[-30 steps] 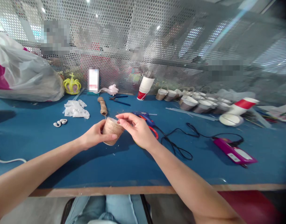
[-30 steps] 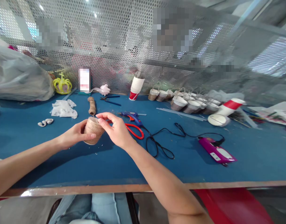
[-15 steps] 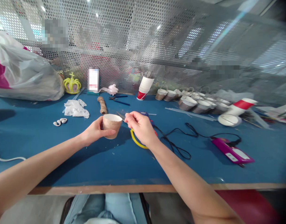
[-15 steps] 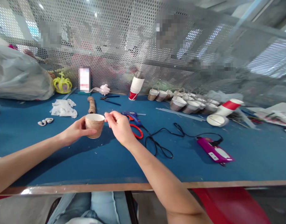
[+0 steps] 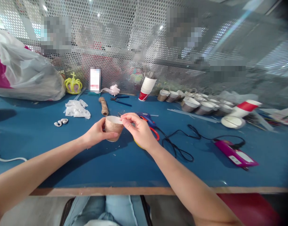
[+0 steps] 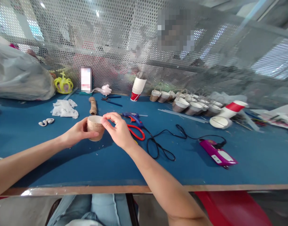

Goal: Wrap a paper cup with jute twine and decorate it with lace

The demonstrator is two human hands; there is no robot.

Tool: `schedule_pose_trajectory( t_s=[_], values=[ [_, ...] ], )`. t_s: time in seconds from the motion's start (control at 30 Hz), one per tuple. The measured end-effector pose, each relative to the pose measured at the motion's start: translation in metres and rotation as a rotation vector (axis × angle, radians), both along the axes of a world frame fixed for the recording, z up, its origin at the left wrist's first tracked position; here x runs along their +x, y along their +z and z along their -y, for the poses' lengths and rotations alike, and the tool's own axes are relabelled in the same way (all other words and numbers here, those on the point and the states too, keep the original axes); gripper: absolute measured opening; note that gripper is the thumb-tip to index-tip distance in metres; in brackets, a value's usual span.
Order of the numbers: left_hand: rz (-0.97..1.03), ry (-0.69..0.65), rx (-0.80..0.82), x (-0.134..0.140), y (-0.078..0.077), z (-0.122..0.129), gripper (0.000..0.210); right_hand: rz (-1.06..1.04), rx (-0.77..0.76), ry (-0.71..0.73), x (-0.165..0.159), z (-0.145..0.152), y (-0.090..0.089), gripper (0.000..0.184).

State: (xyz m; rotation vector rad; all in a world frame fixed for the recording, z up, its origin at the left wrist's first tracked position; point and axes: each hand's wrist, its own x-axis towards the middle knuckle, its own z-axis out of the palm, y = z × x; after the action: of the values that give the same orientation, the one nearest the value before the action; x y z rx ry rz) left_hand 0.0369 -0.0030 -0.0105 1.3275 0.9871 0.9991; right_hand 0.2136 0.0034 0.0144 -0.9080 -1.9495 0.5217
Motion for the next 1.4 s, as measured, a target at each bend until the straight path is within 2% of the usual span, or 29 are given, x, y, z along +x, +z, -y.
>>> schedule_pose_trajectory(
  t_s=[0.17, 0.27, 0.37, 0.5, 0.57, 0.7, 0.8, 0.87, 0.93, 0.97, 1.07, 1.17, 1.2, 1.23, 1.3, 1.33, 1.4],
  values=[
    [-0.039, 0.017, 0.052, 0.001, -0.003, -0.006, 0.065, 0.09, 0.029, 0.001, 0.0, -0.004, -0.002, 0.013],
    [-0.055, 0.045, 0.149, 0.0, -0.008, -0.016, 0.067, 0.14, 0.036, -0.006, 0.002, -0.009, -0.005, 0.006],
    [-0.136, 0.011, 0.247, -0.007, -0.016, -0.026, 0.071, 0.23, 0.03, -0.038, 0.004, -0.021, -0.009, 0.005],
    [-0.516, 0.161, 0.435, -0.024, -0.017, -0.029, 0.069, 0.393, 0.093, -0.104, 0.007, -0.041, -0.013, 0.004],
    [-0.727, 0.17, 0.493, -0.032, -0.014, -0.027, 0.065, 0.44, 0.109, -0.106, 0.007, -0.05, -0.014, 0.007],
    [-1.074, 0.064, 0.541, -0.038, -0.01, -0.017, 0.067, 0.46, 0.111, -0.104, 0.005, -0.057, -0.013, 0.016],
    [-1.256, -0.04, 0.57, -0.043, -0.017, -0.004, 0.079, 0.484, 0.1, -0.158, 0.009, -0.048, -0.007, 0.035],
    [-1.34, -0.087, 0.583, -0.05, -0.024, 0.007, 0.09, 0.635, 0.023, -0.258, 0.017, -0.036, -0.002, 0.043],
    [-1.392, -0.125, 0.582, -0.056, -0.031, 0.016, 0.097, 0.926, -0.131, -0.358, 0.03, -0.023, 0.001, 0.045],
    [-1.41, -0.135, 0.589, -0.058, -0.033, 0.02, 0.098, 0.998, -0.192, -0.386, 0.036, -0.017, 0.001, 0.044],
    [-1.422, -0.21, 0.587, -0.048, -0.032, 0.029, 0.099, 1.088, -0.282, -0.405, 0.053, -0.007, -0.002, 0.04],
    [-1.335, -0.332, 0.582, -0.011, -0.02, 0.04, 0.1, 1.101, -0.279, -0.362, 0.061, -0.008, -0.006, 0.041],
    [-1.264, -0.408, 0.602, 0.004, -0.015, 0.045, 0.099, 1.097, -0.273, -0.354, 0.063, -0.01, -0.006, 0.043],
    [-1.147, -0.539, 0.657, 0.02, -0.011, 0.05, 0.099, 1.092, -0.268, -0.352, 0.064, -0.012, -0.006, 0.044],
    [-0.861, -0.766, 0.795, 0.045, -0.004, 0.055, 0.095, 1.073, -0.261, -0.36, 0.068, -0.016, -0.004, 0.048],
    [-0.768, -0.783, 0.845, 0.053, -0.002, 0.055, 0.093, 1.06, -0.257, -0.364, 0.07, -0.018, -0.002, 0.049],
    [-0.733, -0.673, 0.891, 0.056, -0.004, 0.046, 0.091, 1.031, -0.253, -0.365, 0.077, -0.021, 0.0, 0.052]
  ],
)
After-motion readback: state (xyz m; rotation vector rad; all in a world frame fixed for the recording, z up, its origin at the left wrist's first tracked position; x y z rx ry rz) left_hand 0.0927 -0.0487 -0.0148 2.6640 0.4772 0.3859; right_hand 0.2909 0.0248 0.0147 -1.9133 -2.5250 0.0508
